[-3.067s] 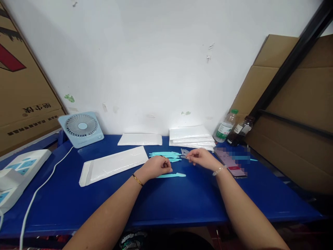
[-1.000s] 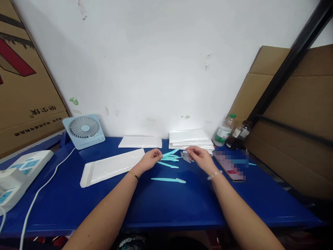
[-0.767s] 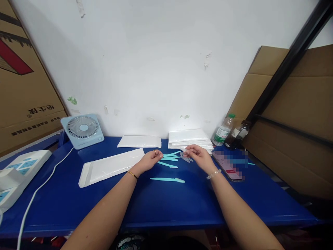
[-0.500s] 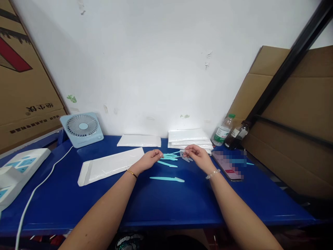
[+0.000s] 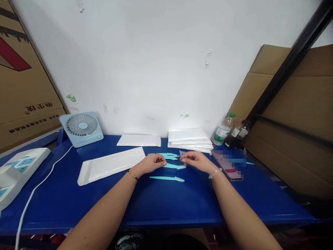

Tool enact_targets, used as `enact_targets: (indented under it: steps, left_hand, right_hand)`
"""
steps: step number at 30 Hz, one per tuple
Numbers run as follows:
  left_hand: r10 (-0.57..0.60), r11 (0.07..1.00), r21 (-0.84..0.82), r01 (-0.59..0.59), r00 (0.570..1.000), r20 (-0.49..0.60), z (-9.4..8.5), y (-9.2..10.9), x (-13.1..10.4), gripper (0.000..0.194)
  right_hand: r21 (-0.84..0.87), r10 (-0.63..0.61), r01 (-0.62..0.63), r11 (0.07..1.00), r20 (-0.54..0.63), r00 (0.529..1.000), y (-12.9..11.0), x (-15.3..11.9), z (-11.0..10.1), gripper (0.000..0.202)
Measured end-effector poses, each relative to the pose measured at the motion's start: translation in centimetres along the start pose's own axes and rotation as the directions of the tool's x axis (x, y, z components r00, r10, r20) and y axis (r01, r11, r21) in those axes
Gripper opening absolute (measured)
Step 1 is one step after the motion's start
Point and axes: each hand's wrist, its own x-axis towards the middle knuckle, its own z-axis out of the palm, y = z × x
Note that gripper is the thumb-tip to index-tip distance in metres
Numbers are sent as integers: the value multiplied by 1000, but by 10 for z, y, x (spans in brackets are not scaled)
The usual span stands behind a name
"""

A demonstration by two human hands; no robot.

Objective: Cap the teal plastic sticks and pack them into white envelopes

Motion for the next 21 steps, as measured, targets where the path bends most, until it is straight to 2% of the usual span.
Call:
enact_targets:
  steps: [2, 4, 6, 9, 13, 15, 16, 18, 20, 21]
  left_hand:
    - [56, 989, 143, -43, 994, -89, 0, -4, 1, 30]
    - [97, 952, 301, -50, 985, -144, 0, -7, 2, 23]
    - [120, 907, 419, -47, 982, -149, -1, -9, 4, 18]
    - [121, 858, 513, -37, 984, -130, -1, -9, 7, 14]
    - [151, 792, 609, -55, 982, -109, 0, -6, 10, 21]
    - [162, 768, 638, -63, 982, -98, 1, -6, 10, 25]
    - [161, 765, 641, -63, 982, -96, 2, -6, 10, 26]
    - [154, 783, 620, -54, 982, -109, 2, -6, 10, 25]
    - [151, 832, 553, -49, 979, -140, 2, -7, 9, 25]
    - [148, 863, 504, -49, 976, -160, 2, -7, 8, 26]
  right_hand:
    - [-199, 7, -32, 979, -122, 993, 8, 2, -6, 24]
    - [-391, -3, -79, 917, -203, 979, 17, 4, -9, 19]
    - [-515, -10, -98, 851, -203, 979, 23, 6, -9, 14]
    - [-630, 0, -107, 769, -167, 986, 24, 10, -3, 10]
    - [-774, 28, -146, 616, -164, 986, 16, 14, 7, 9]
    - [-797, 24, -159, 582, -180, 983, 13, 15, 11, 10]
    - [-776, 16, -159, 611, -189, 982, 13, 15, 12, 10]
    - [-619, 13, -156, 770, -228, 974, 14, 15, 13, 6]
    - [-289, 46, -128, 949, -275, 960, 15, 14, 11, 10]
    - [-99, 67, -101, 990, -293, 954, 15, 13, 10, 19]
